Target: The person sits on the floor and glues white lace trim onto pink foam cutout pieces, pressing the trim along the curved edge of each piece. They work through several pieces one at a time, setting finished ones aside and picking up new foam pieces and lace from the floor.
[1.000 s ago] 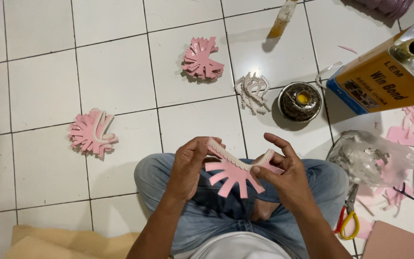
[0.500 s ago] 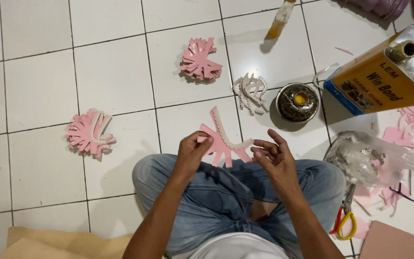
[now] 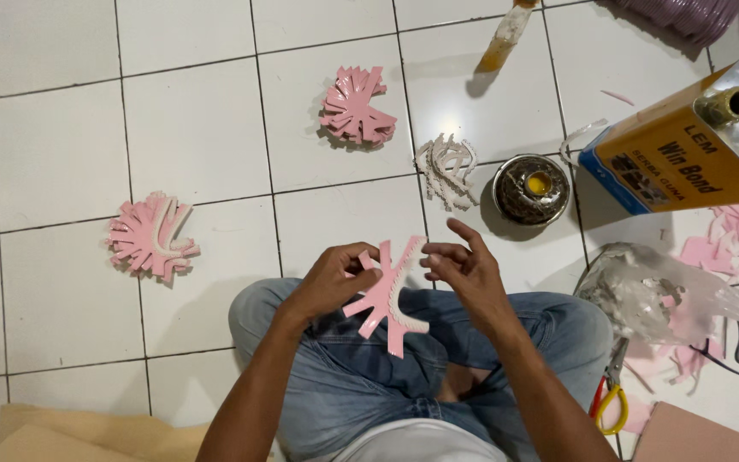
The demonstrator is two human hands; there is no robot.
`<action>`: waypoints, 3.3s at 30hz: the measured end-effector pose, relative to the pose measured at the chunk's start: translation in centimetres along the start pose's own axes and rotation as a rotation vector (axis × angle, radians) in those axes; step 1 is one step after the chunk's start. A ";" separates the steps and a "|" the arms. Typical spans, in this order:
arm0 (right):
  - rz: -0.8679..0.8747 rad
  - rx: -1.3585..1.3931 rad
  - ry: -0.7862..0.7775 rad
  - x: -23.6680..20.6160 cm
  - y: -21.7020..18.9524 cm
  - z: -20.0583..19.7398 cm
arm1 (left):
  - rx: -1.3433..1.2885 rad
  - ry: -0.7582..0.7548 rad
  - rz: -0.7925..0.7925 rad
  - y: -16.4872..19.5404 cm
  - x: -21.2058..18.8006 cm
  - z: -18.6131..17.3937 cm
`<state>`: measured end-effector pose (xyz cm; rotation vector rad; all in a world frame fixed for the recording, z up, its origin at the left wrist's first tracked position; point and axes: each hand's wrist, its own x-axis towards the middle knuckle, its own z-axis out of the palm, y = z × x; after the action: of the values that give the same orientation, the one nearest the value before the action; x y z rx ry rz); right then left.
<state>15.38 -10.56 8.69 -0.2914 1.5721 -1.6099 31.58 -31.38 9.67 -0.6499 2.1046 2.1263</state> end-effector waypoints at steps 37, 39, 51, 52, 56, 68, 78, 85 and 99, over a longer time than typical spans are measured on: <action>-0.099 -0.215 -0.210 -2.5 -3.6 9.5 | -0.698 0.657 0.295 -3.8 -8.3 -3.0; -0.038 -0.213 -0.153 -2.0 -3.8 9.8 | -0.704 0.840 0.280 -5.7 -9.8 -7.1; 0.056 -0.473 0.078 3.4 4.1 2.6 | -0.143 1.219 -0.200 -10.0 -16.1 -31.6; 0.038 -0.486 0.081 3.8 5.2 2.0 | 0.177 1.289 -0.202 -10.7 -16.1 -32.3; 0.069 -0.604 0.095 6.3 8.1 0.8 | 0.958 1.244 -0.167 -13.1 -15.0 -34.2; 0.153 -0.735 0.230 4.3 9.6 6.8 | 1.301 1.126 0.014 -14.4 -8.5 -31.3; 0.124 -0.897 0.003 0.3 4.4 6.6 | 0.986 0.764 -0.448 -12.2 -7.0 -30.4; -0.104 -0.715 -0.001 -0.8 5.5 2.9 | 0.820 0.843 -0.124 -6.6 -2.8 -21.0; -0.209 -0.512 0.077 1.1 7.2 -2.1 | 0.482 0.425 -0.061 -6.0 7.1 0.3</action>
<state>16.10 -8.78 1.34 -0.6926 2.0578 -1.3564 27.20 -32.47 1.55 -1.1469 2.6276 1.4452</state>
